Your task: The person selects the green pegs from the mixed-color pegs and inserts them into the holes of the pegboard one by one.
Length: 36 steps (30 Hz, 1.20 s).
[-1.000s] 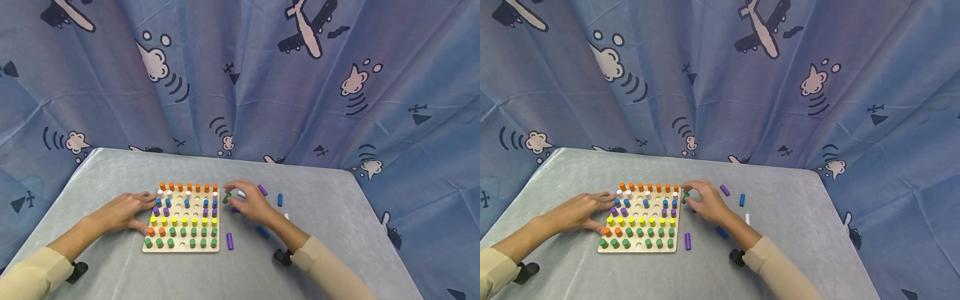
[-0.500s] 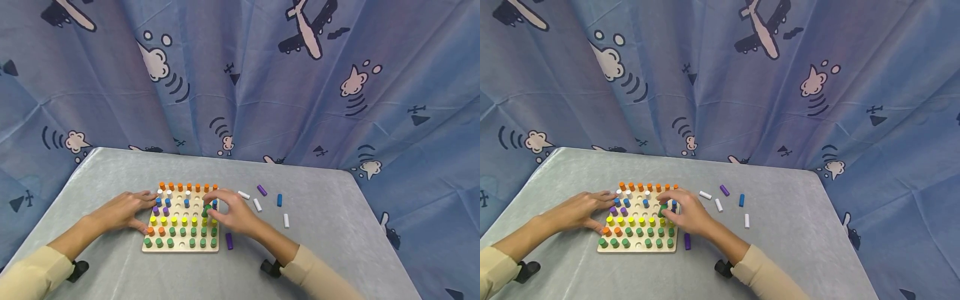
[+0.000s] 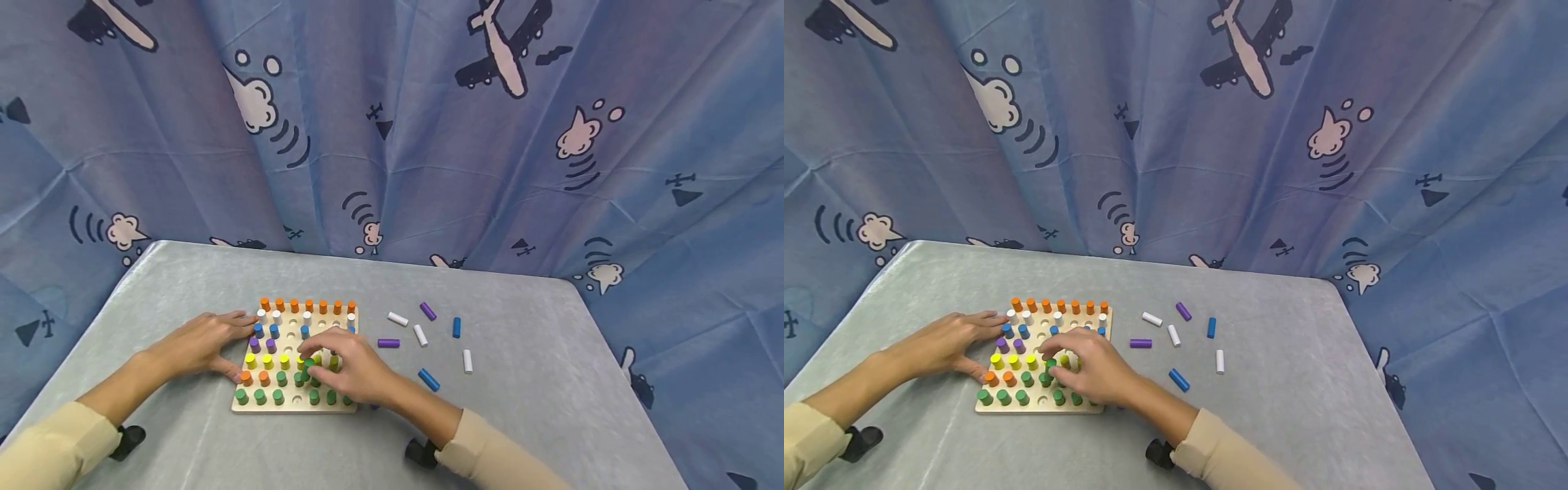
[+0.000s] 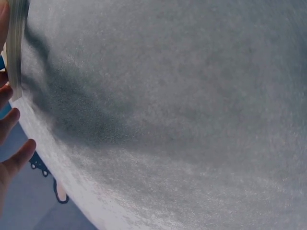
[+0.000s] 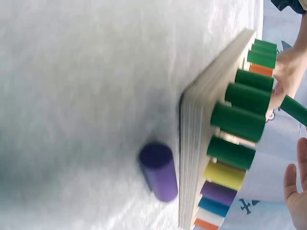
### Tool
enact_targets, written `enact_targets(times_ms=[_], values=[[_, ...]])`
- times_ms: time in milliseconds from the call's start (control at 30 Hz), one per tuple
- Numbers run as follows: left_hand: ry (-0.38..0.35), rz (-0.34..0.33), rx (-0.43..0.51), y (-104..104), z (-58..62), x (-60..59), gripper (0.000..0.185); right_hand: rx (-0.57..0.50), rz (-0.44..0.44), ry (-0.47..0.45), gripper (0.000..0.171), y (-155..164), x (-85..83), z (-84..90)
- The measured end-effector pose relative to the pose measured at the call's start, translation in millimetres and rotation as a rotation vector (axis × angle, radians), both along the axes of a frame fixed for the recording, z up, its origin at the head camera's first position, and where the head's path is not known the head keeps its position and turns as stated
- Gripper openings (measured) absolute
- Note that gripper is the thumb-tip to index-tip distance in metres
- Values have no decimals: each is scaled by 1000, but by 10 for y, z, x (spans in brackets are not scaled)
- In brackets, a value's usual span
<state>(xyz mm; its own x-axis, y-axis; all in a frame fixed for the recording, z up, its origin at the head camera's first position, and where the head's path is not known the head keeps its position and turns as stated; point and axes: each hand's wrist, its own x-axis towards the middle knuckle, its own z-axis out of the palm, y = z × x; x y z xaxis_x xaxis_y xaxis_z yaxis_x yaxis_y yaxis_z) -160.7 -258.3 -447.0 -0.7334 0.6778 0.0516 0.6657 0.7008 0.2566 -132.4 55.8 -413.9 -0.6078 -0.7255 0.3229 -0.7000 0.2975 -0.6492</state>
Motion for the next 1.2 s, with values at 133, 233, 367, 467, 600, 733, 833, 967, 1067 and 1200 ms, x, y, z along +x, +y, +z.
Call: enact_targets(times_ms=[133,233,367,467,600,733,833,967,1067,1200], values=[[-4,0,10,-3,-6,-1,97,21,16,-3,29,-62,49,-48],[-9,-2,16,-6,-8,1,98,36,38,9,29,-96,83,-106],[-6,-8,23,-10,-15,7,96,72,53,9,30,-129,114,-168],[-1,-11,26,-14,-19,8,95,99,56,-10,29,-144,123,-194],[1,-9,23,-16,-18,6,95,117,54,-29,28,-153,127,-221],[-4,-3,21,-17,-16,8,95,128,48,-31,29,-156,129,-234],[-7,0,21,-14,-12,7,95,129,47,-41,29,-155,129,-244],[-11,-1,23,-10,-6,8,95,136,48,-34,29,-156,124,-265],[-12,-2,28,-9,-2,12,95,145,48,-23,29,-154,120,-270],[-9,-4,32,-12,-2,17,95,136,60,-20,30,-139,114,-248]])
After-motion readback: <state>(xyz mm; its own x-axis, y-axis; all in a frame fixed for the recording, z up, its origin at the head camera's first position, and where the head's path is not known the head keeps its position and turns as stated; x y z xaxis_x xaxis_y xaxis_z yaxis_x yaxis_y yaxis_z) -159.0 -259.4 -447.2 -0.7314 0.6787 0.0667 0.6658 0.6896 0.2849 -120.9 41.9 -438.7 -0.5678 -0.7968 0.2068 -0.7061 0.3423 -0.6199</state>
